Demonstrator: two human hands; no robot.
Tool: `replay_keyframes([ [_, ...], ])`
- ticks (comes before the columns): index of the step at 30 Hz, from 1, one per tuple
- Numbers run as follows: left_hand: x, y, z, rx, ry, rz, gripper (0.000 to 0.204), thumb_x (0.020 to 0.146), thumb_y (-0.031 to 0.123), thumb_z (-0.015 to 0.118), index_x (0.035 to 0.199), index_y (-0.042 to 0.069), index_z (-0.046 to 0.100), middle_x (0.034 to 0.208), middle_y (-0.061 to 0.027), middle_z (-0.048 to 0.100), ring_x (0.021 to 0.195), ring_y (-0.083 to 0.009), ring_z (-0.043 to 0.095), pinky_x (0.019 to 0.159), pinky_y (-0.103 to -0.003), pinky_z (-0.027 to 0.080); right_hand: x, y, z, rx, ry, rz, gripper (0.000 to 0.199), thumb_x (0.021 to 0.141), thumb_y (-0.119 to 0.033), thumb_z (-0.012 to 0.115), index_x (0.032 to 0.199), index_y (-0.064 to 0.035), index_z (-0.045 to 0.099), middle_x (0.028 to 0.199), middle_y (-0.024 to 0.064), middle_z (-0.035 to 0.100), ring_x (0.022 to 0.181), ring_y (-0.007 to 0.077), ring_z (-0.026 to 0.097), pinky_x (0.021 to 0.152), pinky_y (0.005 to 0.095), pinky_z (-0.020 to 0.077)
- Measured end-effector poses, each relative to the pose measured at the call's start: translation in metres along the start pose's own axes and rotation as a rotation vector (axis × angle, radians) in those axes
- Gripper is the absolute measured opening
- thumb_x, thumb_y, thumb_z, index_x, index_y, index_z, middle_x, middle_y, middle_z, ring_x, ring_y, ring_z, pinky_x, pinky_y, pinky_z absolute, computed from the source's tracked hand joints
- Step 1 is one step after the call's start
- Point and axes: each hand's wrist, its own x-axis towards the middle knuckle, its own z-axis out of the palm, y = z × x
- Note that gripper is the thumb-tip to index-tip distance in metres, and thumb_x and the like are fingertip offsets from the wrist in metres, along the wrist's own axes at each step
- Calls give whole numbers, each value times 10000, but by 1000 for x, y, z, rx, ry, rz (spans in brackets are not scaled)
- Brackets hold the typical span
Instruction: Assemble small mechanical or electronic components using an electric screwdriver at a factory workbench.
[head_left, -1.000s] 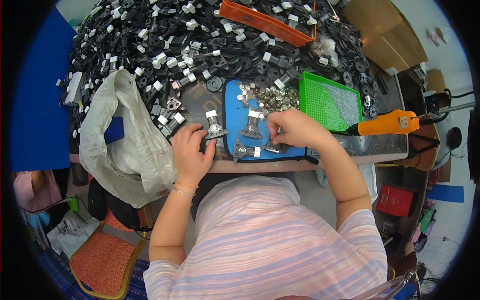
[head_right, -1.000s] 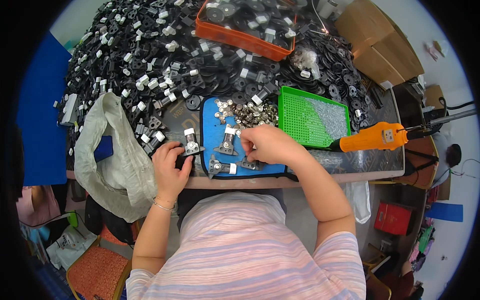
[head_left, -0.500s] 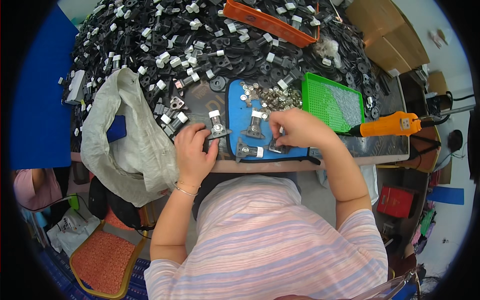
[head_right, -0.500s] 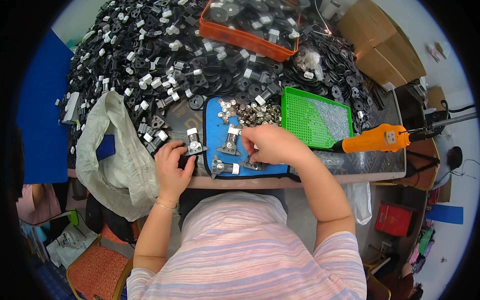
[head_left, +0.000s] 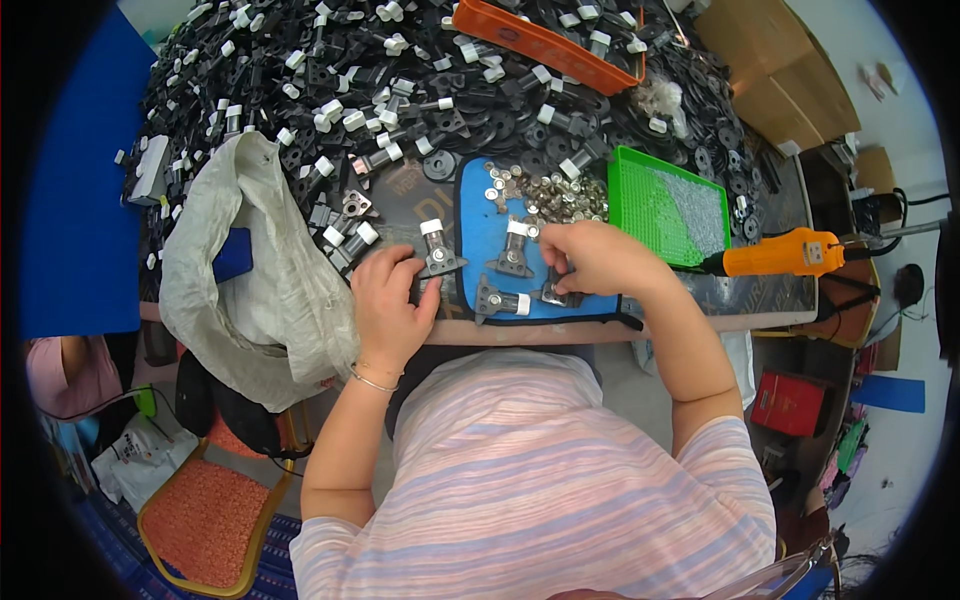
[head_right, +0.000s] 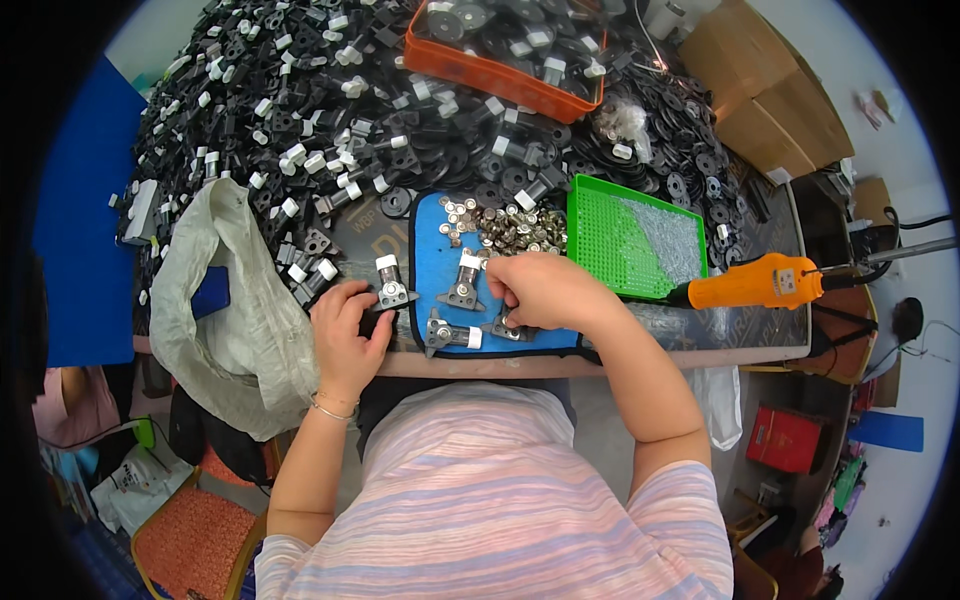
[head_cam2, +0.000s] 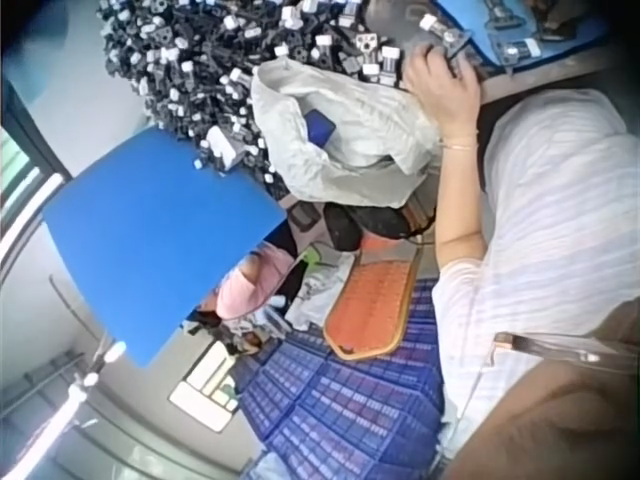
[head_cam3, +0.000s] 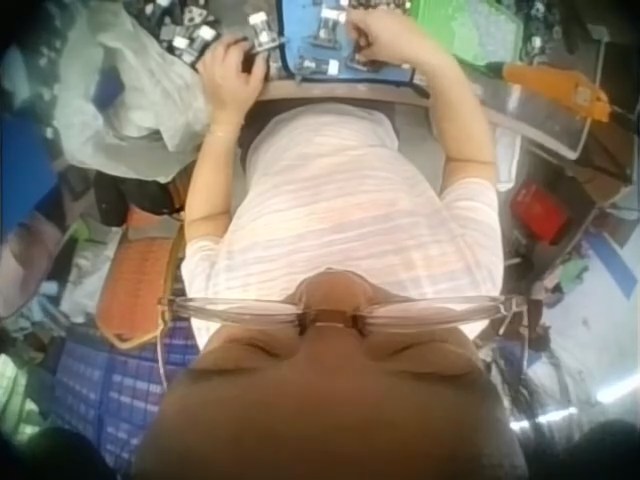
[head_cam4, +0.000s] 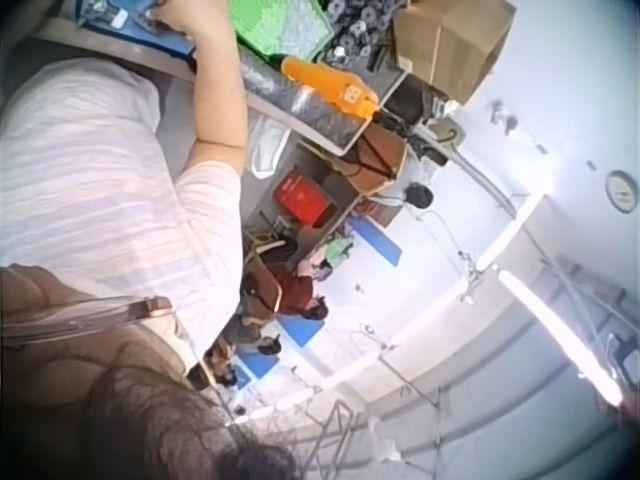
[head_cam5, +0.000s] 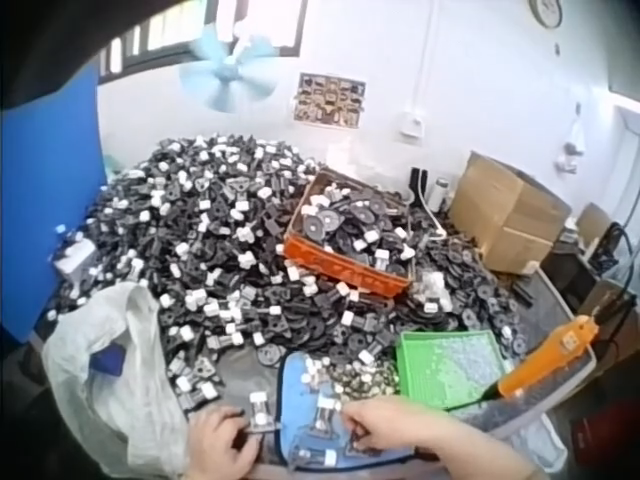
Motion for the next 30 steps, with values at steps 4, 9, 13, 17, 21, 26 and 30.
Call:
replay_keyframes([
  [4, -1, 0, 0, -8, 2, -4, 267, 677, 153, 713, 900, 55, 604, 1025, -86, 588, 980, -289, 536, 856, -396, 377, 11, -4, -6, 32, 213, -99, 222, 691, -61, 716, 846, -57, 557, 761, 87, 623, 720, 245, 617, 638, 356, 474],
  [9, 0, 0, -1, -20, 9, -7, 284, 665, 153, 721, 905, 56, 602, 1028, -88, 584, 981, -291, 535, 858, -399, 379, 54, -4, 7, 42, 405, -159, 149, 738, -78, 667, 856, -61, 577, 796, 103, 645, 772, 282, 631, 664, 367, 485],
  [13, 0, 0, -1, -36, 11, -2, 291, 657, 147, 724, 904, 57, 602, 1021, -88, 581, 984, -292, 533, 862, -403, 378, 66, -6, 12, -156, 384, -34, 69, 750, -111, 625, 818, -102, 617, 777, 75, 652, 785, 277, 639, 666, 402, 500],
  [17, 0, 0, -3, -25, 12, -3, 281, 661, 147, 720, 900, 59, 600, 1018, -85, 581, 986, -291, 531, 865, -403, 374, 68, -4, 15, -132, 444, -54, 89, 744, -96, 618, 832, -92, 603, 753, 90, 646, 756, 292, 638, 648, 406, 500],
  [21, -1, 0, -1, -26, 11, 2, 275, 665, 150, 718, 896, 61, 598, 1022, -84, 582, 985, -290, 532, 863, -401, 374, 68, -4, 13, -107, 446, -44, 117, 729, -85, 631, 834, -73, 583, 772, 95, 650, 767, 299, 635, 667, 398, 496],
  [26, -1, 0, 2, -11, 30, 23, 272, 667, 155, 719, 893, 63, 598, 1024, -80, 586, 977, -287, 535, 856, -401, 376, 41, -8, -7, -37, 495, 15, 133, 706, -73, 651, 796, -60, 554, 745, 104, 635, 745, 302, 625, 649, 384, 485],
  [30, -5, -3, 1, -3, 27, 17, 273, 669, 157, 720, 896, 66, 598, 1035, -82, 589, 980, -289, 536, 857, -398, 377, -21, -3, -14, -193, 242, 9, 140, 688, -76, 670, 757, -84, 549, 663, 89, 596, 678, 306, 596, 595, 397, 455],
])
